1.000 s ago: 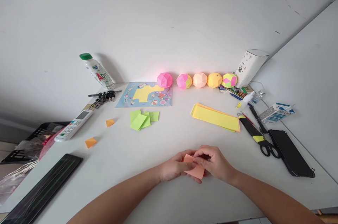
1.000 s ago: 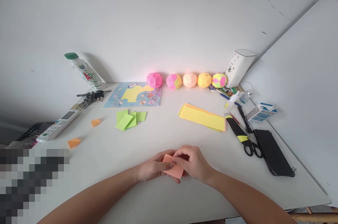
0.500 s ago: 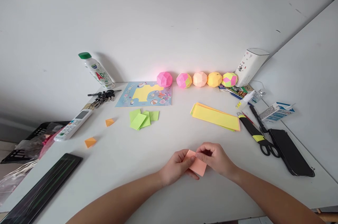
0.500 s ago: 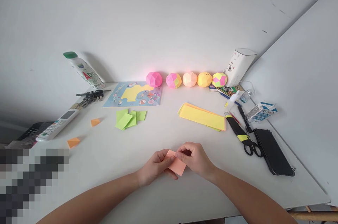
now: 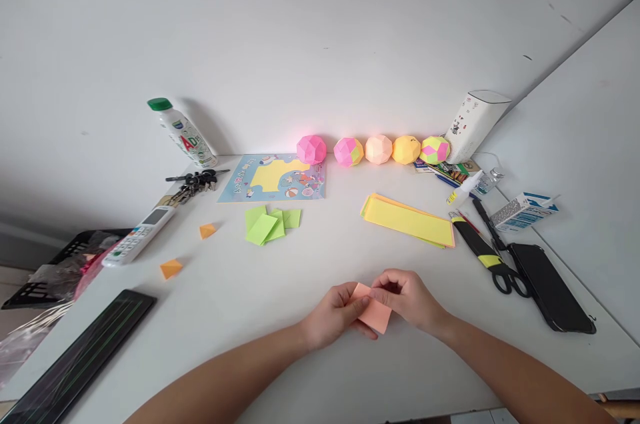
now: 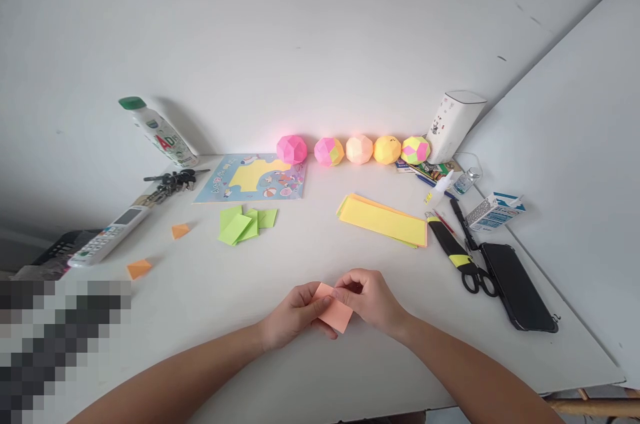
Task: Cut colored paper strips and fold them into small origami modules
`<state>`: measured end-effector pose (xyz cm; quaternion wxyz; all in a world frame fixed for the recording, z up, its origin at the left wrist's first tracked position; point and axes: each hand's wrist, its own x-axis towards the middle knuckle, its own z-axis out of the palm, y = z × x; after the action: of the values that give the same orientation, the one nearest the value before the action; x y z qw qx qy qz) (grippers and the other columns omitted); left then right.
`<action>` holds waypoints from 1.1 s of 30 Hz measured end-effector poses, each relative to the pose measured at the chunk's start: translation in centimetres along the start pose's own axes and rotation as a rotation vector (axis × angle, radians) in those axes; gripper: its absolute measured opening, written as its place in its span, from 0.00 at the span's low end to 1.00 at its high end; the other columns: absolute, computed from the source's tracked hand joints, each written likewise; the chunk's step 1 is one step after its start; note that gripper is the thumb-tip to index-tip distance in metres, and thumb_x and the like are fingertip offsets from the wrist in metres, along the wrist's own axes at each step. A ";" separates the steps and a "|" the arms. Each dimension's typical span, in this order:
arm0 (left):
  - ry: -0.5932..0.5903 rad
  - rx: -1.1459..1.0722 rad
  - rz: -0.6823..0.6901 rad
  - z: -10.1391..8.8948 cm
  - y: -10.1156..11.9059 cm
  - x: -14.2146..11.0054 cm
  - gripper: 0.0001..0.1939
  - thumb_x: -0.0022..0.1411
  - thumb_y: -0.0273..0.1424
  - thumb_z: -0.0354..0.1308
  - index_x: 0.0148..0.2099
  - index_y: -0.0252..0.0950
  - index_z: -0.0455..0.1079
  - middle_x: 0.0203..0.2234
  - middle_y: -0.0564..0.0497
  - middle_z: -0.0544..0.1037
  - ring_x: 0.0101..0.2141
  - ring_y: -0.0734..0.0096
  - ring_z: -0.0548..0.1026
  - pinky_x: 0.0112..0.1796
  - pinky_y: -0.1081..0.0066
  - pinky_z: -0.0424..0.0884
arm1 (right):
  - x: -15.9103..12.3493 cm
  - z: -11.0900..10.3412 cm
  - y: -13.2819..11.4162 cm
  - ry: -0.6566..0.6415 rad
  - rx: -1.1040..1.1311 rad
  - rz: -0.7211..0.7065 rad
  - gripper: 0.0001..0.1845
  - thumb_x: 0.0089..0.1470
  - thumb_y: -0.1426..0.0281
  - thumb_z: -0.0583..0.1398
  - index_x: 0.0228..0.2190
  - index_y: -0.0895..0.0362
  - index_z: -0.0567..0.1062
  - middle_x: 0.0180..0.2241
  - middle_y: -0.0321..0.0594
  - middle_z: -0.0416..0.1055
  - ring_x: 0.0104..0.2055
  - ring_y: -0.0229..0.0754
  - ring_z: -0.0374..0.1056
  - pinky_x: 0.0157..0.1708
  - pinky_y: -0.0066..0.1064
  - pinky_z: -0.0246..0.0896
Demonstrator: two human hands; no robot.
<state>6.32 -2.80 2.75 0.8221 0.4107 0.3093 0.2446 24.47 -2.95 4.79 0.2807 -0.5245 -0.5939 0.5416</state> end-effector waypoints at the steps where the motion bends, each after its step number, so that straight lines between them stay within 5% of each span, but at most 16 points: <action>1: -0.001 0.005 -0.001 0.0 0.0 0.0 0.18 0.57 0.43 0.55 0.40 0.31 0.69 0.33 0.45 0.75 0.33 0.63 0.75 0.36 0.60 0.72 | 0.0 0.0 0.0 -0.002 -0.005 0.001 0.11 0.51 0.63 0.59 0.25 0.58 0.73 0.24 0.35 0.69 0.27 0.36 0.63 0.26 0.27 0.59; 13: -0.093 0.224 -0.038 0.5 0.6 -0.3 0.18 0.60 0.43 0.51 0.39 0.31 0.69 0.33 0.45 0.75 0.33 0.63 0.75 0.33 0.62 0.74 | -0.2 1.0 0.0 -0.008 -0.030 -0.128 0.08 0.53 0.67 0.58 0.24 0.57 0.71 0.26 0.35 0.65 0.27 0.35 0.60 0.27 0.27 0.57; 21: 0.179 0.070 0.042 0.2 -0.5 0.1 0.17 0.57 0.44 0.55 0.32 0.33 0.62 0.23 0.51 0.74 0.23 0.68 0.75 0.25 0.67 0.72 | -0.2 0.6 0.0 0.079 0.042 -0.146 0.10 0.55 0.65 0.56 0.26 0.57 0.66 0.24 0.33 0.61 0.27 0.35 0.58 0.26 0.26 0.55; 33: 0.320 0.249 0.215 0.4 -0.1 -0.4 0.18 0.58 0.42 0.53 0.25 0.32 0.66 0.20 0.51 0.74 0.22 0.73 0.71 0.25 0.72 0.69 | -0.5 1.0 0.2 0.178 0.079 -0.131 0.12 0.56 0.62 0.54 0.26 0.56 0.63 0.23 0.32 0.57 0.25 0.34 0.55 0.24 0.26 0.53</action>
<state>6.37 -3.35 2.94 0.6748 0.4953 0.4181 0.3529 23.80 -3.74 4.44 0.3874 -0.5192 -0.5779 0.4963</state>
